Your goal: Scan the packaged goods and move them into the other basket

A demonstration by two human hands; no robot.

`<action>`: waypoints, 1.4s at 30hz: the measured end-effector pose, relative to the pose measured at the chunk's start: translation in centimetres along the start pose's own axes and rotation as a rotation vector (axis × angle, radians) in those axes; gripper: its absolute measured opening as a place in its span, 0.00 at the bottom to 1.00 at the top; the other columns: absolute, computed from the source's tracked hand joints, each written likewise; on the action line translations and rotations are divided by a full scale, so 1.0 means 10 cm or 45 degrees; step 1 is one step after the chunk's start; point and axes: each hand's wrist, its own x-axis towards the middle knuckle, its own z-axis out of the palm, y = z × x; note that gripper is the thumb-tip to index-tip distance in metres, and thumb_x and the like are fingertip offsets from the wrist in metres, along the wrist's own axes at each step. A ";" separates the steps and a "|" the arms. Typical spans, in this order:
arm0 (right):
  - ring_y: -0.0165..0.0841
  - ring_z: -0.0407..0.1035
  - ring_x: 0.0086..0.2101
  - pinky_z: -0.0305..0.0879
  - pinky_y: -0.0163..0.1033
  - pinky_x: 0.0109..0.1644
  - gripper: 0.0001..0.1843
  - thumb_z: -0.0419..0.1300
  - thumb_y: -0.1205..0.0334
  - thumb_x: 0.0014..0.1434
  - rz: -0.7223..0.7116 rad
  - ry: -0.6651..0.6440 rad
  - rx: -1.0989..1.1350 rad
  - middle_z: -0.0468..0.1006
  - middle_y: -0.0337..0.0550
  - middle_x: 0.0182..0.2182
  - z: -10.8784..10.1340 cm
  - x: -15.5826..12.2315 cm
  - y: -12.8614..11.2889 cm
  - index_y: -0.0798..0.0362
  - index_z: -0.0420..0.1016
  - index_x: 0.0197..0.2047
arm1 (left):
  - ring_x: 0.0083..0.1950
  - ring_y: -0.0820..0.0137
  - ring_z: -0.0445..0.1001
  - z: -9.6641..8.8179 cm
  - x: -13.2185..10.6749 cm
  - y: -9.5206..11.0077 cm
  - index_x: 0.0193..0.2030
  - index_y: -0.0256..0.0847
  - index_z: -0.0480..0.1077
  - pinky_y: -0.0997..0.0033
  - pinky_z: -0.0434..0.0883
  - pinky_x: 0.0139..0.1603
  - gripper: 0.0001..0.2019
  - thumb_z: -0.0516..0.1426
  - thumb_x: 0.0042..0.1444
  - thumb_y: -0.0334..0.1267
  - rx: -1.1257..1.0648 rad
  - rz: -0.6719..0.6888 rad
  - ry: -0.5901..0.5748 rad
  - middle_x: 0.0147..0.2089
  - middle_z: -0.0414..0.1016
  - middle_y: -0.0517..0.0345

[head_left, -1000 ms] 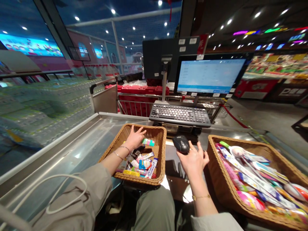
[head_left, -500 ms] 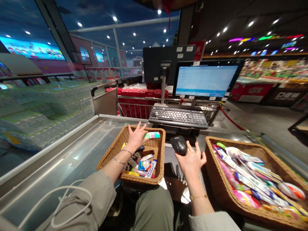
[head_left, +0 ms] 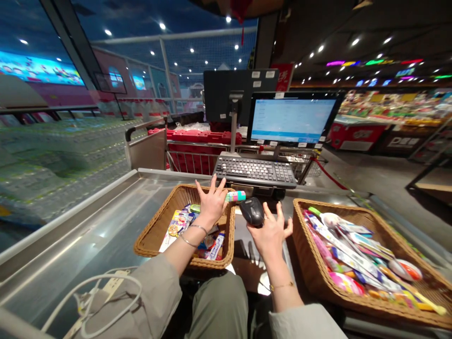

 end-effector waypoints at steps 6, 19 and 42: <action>0.49 0.51 0.67 0.35 0.66 0.67 0.14 0.59 0.51 0.56 -0.034 -0.019 0.004 0.77 0.47 0.56 -0.02 -0.01 -0.02 0.49 0.81 0.38 | 0.78 0.44 0.39 0.09 0.00 0.08 0.56 0.48 0.73 0.16 0.20 0.64 0.16 0.57 0.62 0.40 -0.001 0.017 0.010 0.74 0.54 0.54; 0.51 0.49 0.68 0.36 0.68 0.66 0.12 0.61 0.52 0.55 -0.067 -0.066 0.025 0.77 0.46 0.56 -0.02 -0.01 -0.05 0.48 0.81 0.38 | 0.77 0.42 0.38 0.16 -0.04 0.07 0.59 0.48 0.72 0.15 0.21 0.63 0.18 0.57 0.63 0.40 -0.023 0.014 0.011 0.75 0.54 0.53; 0.51 0.50 0.67 0.36 0.68 0.66 0.12 0.60 0.53 0.56 -0.096 -0.084 0.007 0.78 0.46 0.55 -0.02 -0.01 -0.06 0.47 0.82 0.38 | 0.77 0.42 0.42 0.15 -0.04 0.08 0.57 0.47 0.73 0.16 0.19 0.63 0.16 0.57 0.63 0.40 -0.049 0.010 0.022 0.74 0.56 0.53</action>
